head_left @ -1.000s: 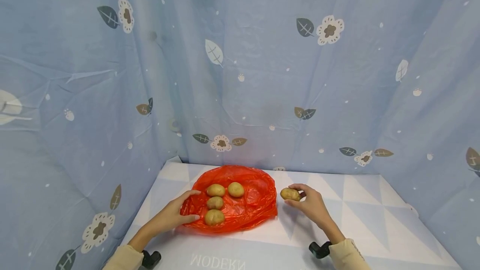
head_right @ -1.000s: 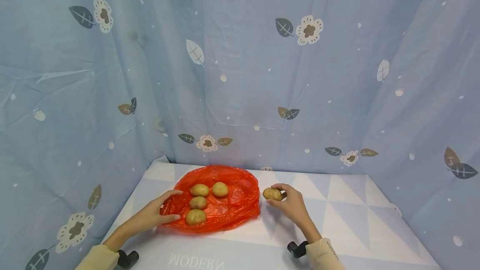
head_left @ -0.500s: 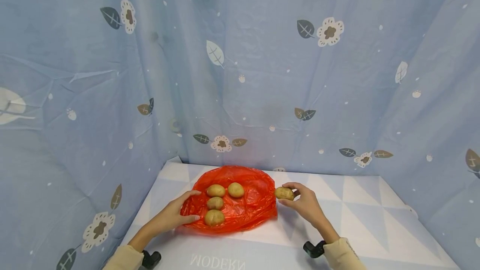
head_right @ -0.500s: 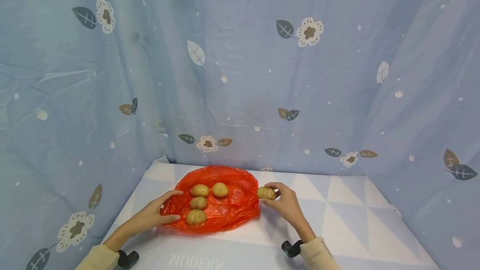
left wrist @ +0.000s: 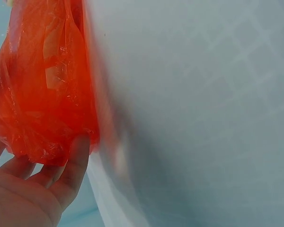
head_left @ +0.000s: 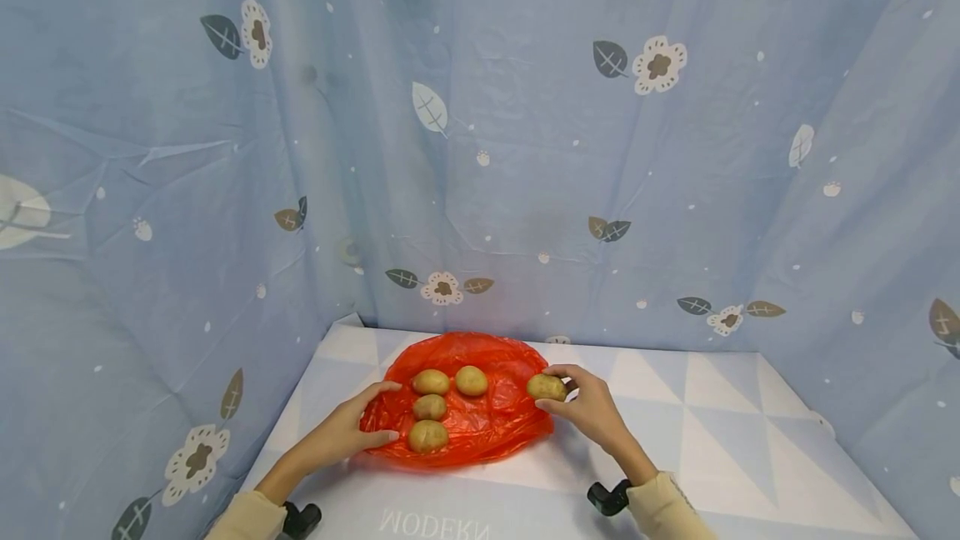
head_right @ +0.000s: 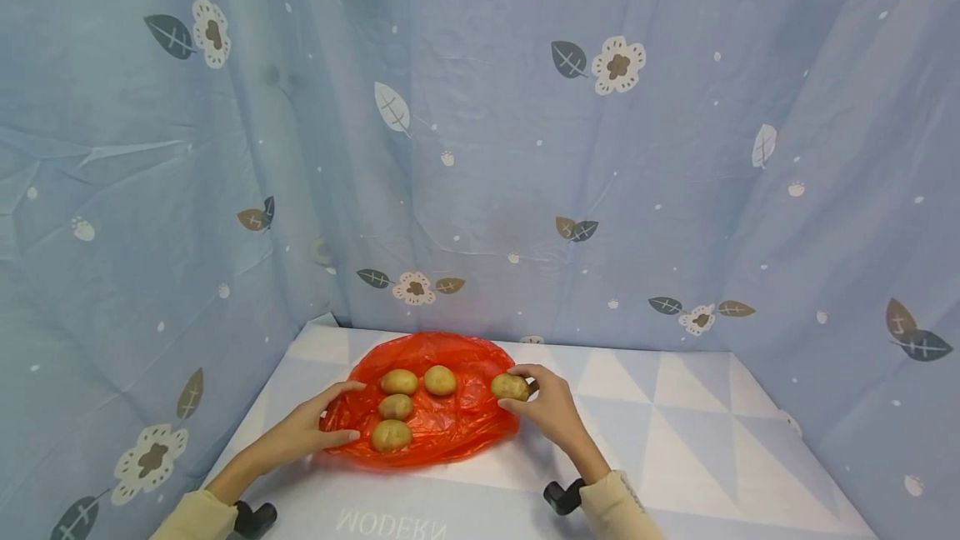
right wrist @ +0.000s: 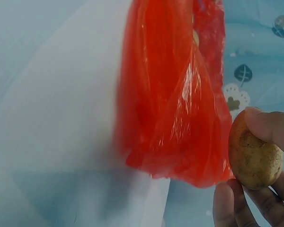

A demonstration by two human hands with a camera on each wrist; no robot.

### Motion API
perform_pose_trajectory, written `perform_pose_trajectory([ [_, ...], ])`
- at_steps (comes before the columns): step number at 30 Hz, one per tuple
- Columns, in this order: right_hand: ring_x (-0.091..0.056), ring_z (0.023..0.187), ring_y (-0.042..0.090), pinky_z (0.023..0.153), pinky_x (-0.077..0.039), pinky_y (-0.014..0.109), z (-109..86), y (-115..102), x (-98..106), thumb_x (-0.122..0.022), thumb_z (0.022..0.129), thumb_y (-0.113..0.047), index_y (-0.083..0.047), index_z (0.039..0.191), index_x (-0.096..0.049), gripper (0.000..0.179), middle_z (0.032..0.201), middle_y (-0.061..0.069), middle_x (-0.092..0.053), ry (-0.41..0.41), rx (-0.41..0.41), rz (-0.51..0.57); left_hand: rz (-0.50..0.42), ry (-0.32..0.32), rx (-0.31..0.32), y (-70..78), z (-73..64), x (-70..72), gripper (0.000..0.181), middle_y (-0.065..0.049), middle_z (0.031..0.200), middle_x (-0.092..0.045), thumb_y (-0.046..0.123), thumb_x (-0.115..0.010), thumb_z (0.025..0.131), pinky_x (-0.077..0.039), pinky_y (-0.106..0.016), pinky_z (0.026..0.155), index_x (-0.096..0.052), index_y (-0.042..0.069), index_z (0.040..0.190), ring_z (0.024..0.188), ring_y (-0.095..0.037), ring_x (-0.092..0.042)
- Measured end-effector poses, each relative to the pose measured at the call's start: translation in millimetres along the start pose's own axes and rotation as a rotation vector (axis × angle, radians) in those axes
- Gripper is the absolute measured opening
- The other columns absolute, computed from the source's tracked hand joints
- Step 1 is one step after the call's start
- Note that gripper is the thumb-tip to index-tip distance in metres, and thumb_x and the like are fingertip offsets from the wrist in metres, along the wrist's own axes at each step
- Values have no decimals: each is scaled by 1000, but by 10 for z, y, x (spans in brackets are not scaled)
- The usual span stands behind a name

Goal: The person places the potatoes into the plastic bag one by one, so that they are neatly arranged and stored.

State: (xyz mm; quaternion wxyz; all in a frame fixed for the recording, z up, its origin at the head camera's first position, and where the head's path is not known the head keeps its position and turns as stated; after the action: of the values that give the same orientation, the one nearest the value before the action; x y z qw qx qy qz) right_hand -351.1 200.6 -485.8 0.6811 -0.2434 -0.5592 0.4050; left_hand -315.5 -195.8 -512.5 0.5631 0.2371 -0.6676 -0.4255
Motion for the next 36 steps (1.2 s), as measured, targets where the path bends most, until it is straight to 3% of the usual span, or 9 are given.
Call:
perform_pose_trajectory([
  [10, -60, 83, 17, 64, -52, 29, 46, -107, -166, -95, 74, -27, -24, 115, -73, 46, 100, -8, -68, -27, 40, 24, 0, 1, 3, 6, -6, 1, 71, -14, 154, -47, 27, -84, 88, -37, -68, 110, -49, 19, 149, 141, -44, -41],
  [29, -59, 88, 17, 76, -53, 31, 123, -291, -479, -92, 78, -32, -27, 115, -73, 42, 108, -11, -69, -101, 125, 25, 5, -4, 3, 7, 25, -10, 72, -13, 154, -47, 28, -84, 88, -39, -66, 109, -48, 18, 149, 142, -43, -41],
  [36, -60, 97, 17, 81, -54, 33, 108, -314, -601, -91, 80, -32, -25, 116, -72, 42, 114, -9, -69, -134, 117, 38, 5, -8, -1, 30, 9, -8, 71, -14, 154, -47, 28, -84, 87, -39, -67, 109, -48, 19, 149, 141, -43, -42],
])
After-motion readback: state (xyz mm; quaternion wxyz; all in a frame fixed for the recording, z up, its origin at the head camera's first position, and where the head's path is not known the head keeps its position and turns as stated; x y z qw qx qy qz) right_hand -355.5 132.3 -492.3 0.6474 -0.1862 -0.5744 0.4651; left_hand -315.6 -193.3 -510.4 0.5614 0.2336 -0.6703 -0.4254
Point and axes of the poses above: each hand's wrist, its own z-axis towards the middle knuckle, its own x-axis out of the back of the hand, y = z × x, the point moved 6 cm from there along z, towards the middle knuckle
